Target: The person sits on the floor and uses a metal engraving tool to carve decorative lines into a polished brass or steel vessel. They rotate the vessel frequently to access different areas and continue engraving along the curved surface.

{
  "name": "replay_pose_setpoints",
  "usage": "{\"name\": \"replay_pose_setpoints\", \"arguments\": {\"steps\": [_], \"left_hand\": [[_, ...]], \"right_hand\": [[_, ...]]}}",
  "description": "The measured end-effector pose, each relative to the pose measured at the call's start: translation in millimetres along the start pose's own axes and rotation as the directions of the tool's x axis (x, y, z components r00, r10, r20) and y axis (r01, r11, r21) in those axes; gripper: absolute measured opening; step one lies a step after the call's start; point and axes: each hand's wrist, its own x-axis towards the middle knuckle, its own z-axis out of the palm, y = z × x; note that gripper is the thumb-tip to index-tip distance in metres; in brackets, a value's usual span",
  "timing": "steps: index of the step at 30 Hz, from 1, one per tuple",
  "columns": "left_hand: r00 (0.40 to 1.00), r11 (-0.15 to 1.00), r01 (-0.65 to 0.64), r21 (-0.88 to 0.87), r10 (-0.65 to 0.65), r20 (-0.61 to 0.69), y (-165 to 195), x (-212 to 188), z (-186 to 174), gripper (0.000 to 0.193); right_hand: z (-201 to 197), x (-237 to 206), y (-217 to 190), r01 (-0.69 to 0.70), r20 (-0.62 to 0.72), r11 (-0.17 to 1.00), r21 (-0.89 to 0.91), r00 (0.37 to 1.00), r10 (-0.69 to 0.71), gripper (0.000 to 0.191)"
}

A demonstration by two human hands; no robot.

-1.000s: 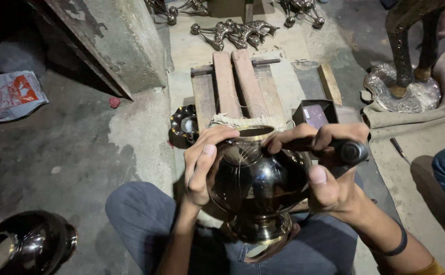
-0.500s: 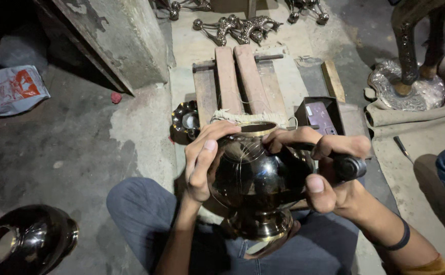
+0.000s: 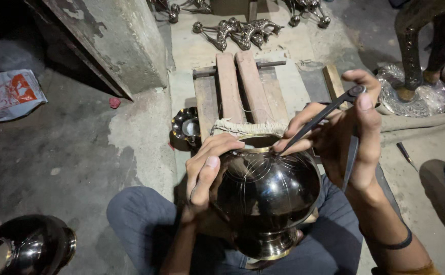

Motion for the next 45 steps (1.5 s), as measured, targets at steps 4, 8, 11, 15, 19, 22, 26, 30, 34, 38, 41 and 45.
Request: {"name": "replay_pose_setpoints", "arguments": {"steps": [4,8,11,15,19,22,26,30,34,38,41,45], "left_hand": [[1.0,1.0,0.011,-0.016,-0.011,-0.021,2.6,-0.6,2.8,0.054],[1.0,1.0,0.011,-0.017,-0.011,-0.013,4.1,0.7,3.6,0.054],[1.0,1.0,0.008,-0.007,-0.008,-0.012,4.2,1.2,4.1,0.054],[0.999,1.0,0.019,0.004,-0.019,-0.026,5.3,-0.5,4.9,0.055],[1.0,1.0,0.006,-0.013,-0.007,-0.019,4.3,0.5,4.8,0.055],[1.0,1.0,-0.001,-0.024,0.0,-0.019,3.2,0.6,5.0,0.055],[1.0,1.0,-0.003,-0.031,0.002,-0.029,2.0,-0.5,5.6,0.055],[0.999,0.999,0.006,-0.034,-0.008,-0.034,1.6,-0.9,6.0,0.056],[0.999,0.999,-0.003,-0.034,0.002,-0.035,1.4,-0.3,7.4,0.055],[0.999,0.999,-0.023,-0.031,0.022,-0.032,0.9,0.6,8.5,0.054],[0.999,0.999,-0.026,-0.031,0.025,-0.034,0.7,0.1,8.8,0.054],[1.0,1.0,-0.014,-0.019,0.014,-0.019,0.5,-0.7,6.9,0.054]], "right_hand": [[1.5,1.4,-5.6,0.015,0.017,0.999,-0.029,1.0,-0.014,0.049],[2.2,3.1,-10.6,-0.014,0.037,1.0,-0.026,0.999,0.015,0.041],[3.0,6.1,-13.4,-0.038,0.04,0.999,-0.012,0.998,0.038,0.036],[4.8,12.5,-19.1,-0.08,0.033,0.996,-0.039,0.996,0.081,0.029],[9.8,17.8,-26.9,-0.085,0.053,0.986,-0.145,0.994,0.094,0.028],[14.9,19.9,-33.0,-0.104,0.059,0.972,-0.21,0.991,0.119,0.028],[21.0,21.9,-38.5,-0.057,0.098,0.952,-0.301,0.991,0.09,0.027],[24.2,22.2,-40.1,-0.098,0.062,0.933,-0.345,0.99,0.127,0.027],[21.7,23.4,-39.3,-0.109,0.073,0.961,-0.255,0.989,0.132,0.024],[16.3,24.2,-35.7,-0.183,0.034,0.967,-0.177,0.981,0.192,0.02],[12.4,25.1,-31.0,-0.201,0.026,0.966,-0.162,0.978,0.207,0.02],[6.3,28.2,-27.7,-0.209,0.061,0.962,-0.176,0.973,0.223,0.019]]}}
